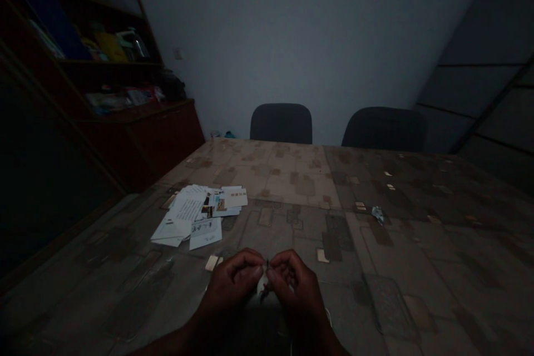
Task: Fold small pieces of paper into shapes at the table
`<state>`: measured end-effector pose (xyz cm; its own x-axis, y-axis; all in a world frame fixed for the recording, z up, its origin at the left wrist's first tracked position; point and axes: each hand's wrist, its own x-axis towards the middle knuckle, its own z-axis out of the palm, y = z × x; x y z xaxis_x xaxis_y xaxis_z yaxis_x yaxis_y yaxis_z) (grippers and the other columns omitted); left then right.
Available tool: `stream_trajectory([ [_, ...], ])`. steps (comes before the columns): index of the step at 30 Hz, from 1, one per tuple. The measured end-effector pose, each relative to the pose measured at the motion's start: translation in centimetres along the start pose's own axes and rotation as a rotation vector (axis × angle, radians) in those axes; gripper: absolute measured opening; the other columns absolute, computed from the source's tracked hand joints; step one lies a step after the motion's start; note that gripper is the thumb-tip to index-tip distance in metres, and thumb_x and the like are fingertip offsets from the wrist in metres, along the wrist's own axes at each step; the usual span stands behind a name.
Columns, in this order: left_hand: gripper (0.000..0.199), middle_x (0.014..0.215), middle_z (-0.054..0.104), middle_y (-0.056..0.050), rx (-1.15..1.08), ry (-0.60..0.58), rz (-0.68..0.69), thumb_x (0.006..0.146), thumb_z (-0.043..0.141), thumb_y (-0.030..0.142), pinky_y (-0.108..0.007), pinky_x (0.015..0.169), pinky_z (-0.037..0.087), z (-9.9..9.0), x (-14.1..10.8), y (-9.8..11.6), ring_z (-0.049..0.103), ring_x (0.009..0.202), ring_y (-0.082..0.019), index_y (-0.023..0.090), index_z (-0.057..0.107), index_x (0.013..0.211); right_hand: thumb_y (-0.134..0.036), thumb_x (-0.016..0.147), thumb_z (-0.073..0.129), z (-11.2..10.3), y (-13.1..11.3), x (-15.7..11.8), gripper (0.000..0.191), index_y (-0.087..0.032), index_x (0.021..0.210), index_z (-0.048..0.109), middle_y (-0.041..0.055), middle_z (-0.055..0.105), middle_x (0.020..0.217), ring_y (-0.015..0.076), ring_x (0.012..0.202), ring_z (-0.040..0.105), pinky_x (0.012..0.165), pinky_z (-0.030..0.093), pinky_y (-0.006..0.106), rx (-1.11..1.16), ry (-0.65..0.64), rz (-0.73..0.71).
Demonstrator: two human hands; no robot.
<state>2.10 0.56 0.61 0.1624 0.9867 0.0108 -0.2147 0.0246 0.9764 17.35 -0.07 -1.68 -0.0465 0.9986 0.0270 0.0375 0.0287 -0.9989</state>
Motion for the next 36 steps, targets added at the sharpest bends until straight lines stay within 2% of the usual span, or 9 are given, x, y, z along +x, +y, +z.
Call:
stream_trajectory([
  [4, 0.022, 0.074, 0.058, -0.001, 0.026, 0.019, -0.015, 0.073, 0.075, 0.035, -0.022, 0.061, 0.044, 0.1, -0.2, 0.4, 0.057, 0.067, -0.014, 0.014, 0.067, 0.072, -0.035, 0.080, 0.061, -0.1, -0.7, -0.2, 0.016, -0.019, 0.081, 0.058, -0.0016, 0.060, 0.063, 0.0153, 0.059, 0.055, 0.055, 0.038, 0.025, -0.096, 0.008, -0.036],
  [9, 0.023, 0.072, 0.062, -0.001, -0.044, -0.026, -0.089, 0.072, 0.076, 0.033, -0.022, 0.059, 0.043, 0.1, -0.5, -0.6, 0.058, 0.066, -0.014, 0.015, 0.064, 0.081, -0.031, 0.081, 0.059, -0.3, -1.5, -0.4, 0.012, -0.020, 0.076, 0.059, -0.0029, 0.057, 0.062, 0.0148, 0.058, 0.052, 0.054, 0.037, 0.024, -0.293, 0.045, -0.129],
  [14, 0.022, 0.064, 0.059, 0.002, 0.011, 0.026, -0.135, 0.066, 0.076, 0.023, -0.021, 0.056, 0.040, 0.2, 0.0, -1.1, 0.055, 0.060, -0.012, 0.015, 0.060, 0.078, -0.023, 0.081, 0.056, -0.4, -1.7, -0.2, 0.007, -0.020, 0.076, 0.060, -0.0030, 0.055, 0.063, 0.0138, 0.057, 0.052, 0.053, 0.039, 0.023, -0.420, 0.028, -0.266],
  [18, 0.017, 0.065, 0.057, 0.002, 0.067, 0.054, -0.105, 0.064, 0.072, 0.018, -0.019, 0.055, 0.039, 0.4, 0.1, -0.8, 0.053, 0.059, -0.011, 0.016, 0.060, 0.076, -0.018, 0.084, 0.055, -0.6, -1.4, -0.1, 0.008, -0.020, 0.085, 0.063, -0.0011, 0.058, 0.073, 0.0137, 0.062, 0.055, 0.058, 0.043, 0.022, -0.469, -0.006, -0.402],
  [23, 0.014, 0.061, 0.053, 0.005, 0.102, 0.067, -0.105, 0.065, 0.068, 0.017, -0.018, 0.050, 0.033, 0.6, -0.1, -0.8, 0.046, 0.054, -0.009, 0.016, 0.061, 0.077, -0.012, 0.087, 0.053, -0.8, -1.4, -0.1, 0.012, -0.021, 0.083, 0.061, 0.0004, 0.059, 0.074, 0.0144, 0.066, 0.058, 0.060, 0.045, 0.023, -0.504, -0.058, -0.544],
  [30, 0.018, 0.066, 0.055, 0.004, 0.057, 0.034, -0.108, 0.066, 0.069, 0.018, -0.019, 0.053, 0.035, 0.5, -0.4, -0.7, 0.048, 0.057, -0.009, 0.016, 0.061, 0.082, -0.012, 0.085, 0.054, -0.7, -1.9, 0.0, 0.011, -0.021, 0.084, 0.060, 0.0009, 0.060, 0.075, 0.0152, 0.066, 0.058, 0.060, 0.045, 0.024, -0.522, -0.047, -0.591],
  [36, 0.028, 0.079, 0.062, -0.001, -0.077, -0.053, -0.200, 0.067, 0.072, 0.023, -0.021, 0.057, 0.039, 0.7, -0.6, -0.8, 0.057, 0.062, -0.011, 0.017, 0.058, 0.090, -0.011, 0.086, 0.052, -0.7, -2.0, -0.1, 0.014, -0.022, 0.080, 0.058, 0.0001, 0.060, 0.072, 0.0148, 0.065, 0.058, 0.059, 0.045, 0.024, -0.509, 0.038, -0.637],
])
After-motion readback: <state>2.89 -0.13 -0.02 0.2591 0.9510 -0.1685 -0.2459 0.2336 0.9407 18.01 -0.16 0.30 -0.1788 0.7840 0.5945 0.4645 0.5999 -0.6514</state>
